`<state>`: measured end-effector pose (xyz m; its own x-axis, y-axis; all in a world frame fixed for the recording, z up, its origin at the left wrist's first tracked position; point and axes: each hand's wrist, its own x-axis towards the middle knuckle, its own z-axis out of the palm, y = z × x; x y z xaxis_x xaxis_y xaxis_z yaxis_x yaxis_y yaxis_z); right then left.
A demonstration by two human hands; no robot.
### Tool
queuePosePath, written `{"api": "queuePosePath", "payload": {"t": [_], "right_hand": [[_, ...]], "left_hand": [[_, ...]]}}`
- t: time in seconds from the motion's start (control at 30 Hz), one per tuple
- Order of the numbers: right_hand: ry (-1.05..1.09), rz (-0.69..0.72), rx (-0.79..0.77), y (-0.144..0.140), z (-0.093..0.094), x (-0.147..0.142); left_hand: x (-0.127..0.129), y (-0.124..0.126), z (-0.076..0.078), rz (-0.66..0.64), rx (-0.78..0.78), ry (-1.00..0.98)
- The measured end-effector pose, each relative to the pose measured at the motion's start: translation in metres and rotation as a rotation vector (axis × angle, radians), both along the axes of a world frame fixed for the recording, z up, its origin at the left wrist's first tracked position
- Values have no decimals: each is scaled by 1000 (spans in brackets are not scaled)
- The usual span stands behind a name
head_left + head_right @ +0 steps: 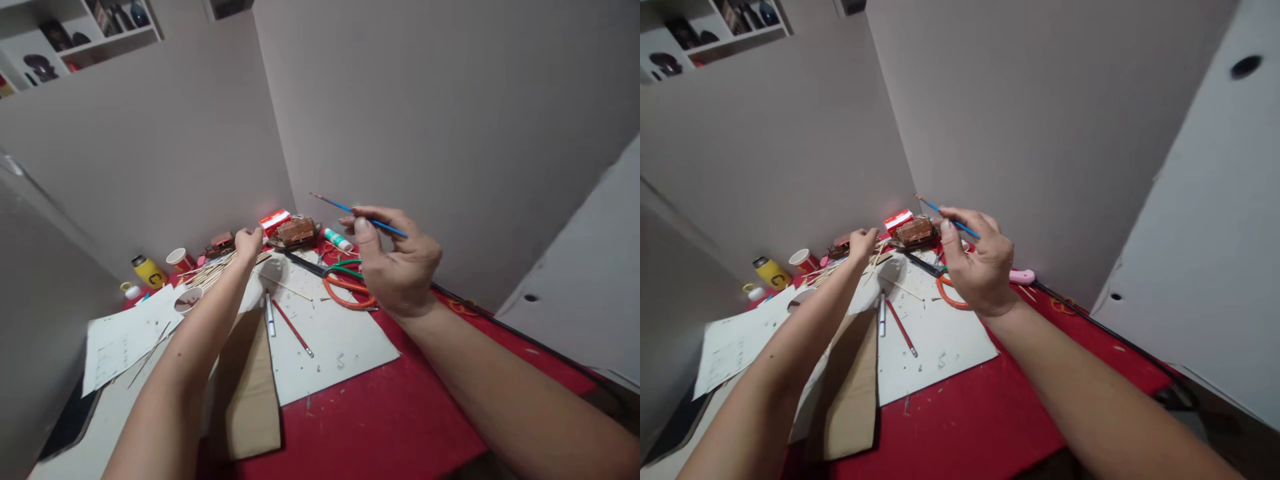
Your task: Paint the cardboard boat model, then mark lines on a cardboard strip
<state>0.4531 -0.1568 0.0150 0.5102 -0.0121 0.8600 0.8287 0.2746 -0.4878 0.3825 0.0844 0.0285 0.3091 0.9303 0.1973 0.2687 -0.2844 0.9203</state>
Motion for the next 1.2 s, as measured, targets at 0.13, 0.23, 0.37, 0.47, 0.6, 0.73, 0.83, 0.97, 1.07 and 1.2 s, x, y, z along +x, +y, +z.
{"api": "queuePosePath", "payload": {"t": [0.13, 0.23, 0.37, 0.47, 0.6, 0.73, 0.83, 0.97, 1.07, 1.2], "right_hand": [[78, 151, -25, 7, -5, -6], [146, 311, -44, 16, -11, -15], [328, 574, -115, 34, -7, -34], [344, 734, -180, 52, 11, -57], [230, 861, -317, 88, 34, -98], [183, 850, -439, 128, 38, -131], [163, 814, -541, 153, 31, -144], [154, 830, -733, 174, 23, -157], [168, 881, -855, 177, 22, -163], [214, 903, -863, 161, 26, -156]], "left_hand": [[-64, -28, 39, -23, 117, -67], [-138, -50, 59, -103, 311, -199], [-238, -60, 52, 78, 500, -237], [-286, -51, 26, 154, 404, -88], [-302, -38, -9, 107, 125, 66], [-285, -32, -30, -31, -45, 46], [-269, -28, -42, -112, -22, -18], [-254, -20, -56, -177, 8, -141], [-248, -13, -64, -166, 9, -190], [-242, -6, -71, -156, 26, -230]]}}
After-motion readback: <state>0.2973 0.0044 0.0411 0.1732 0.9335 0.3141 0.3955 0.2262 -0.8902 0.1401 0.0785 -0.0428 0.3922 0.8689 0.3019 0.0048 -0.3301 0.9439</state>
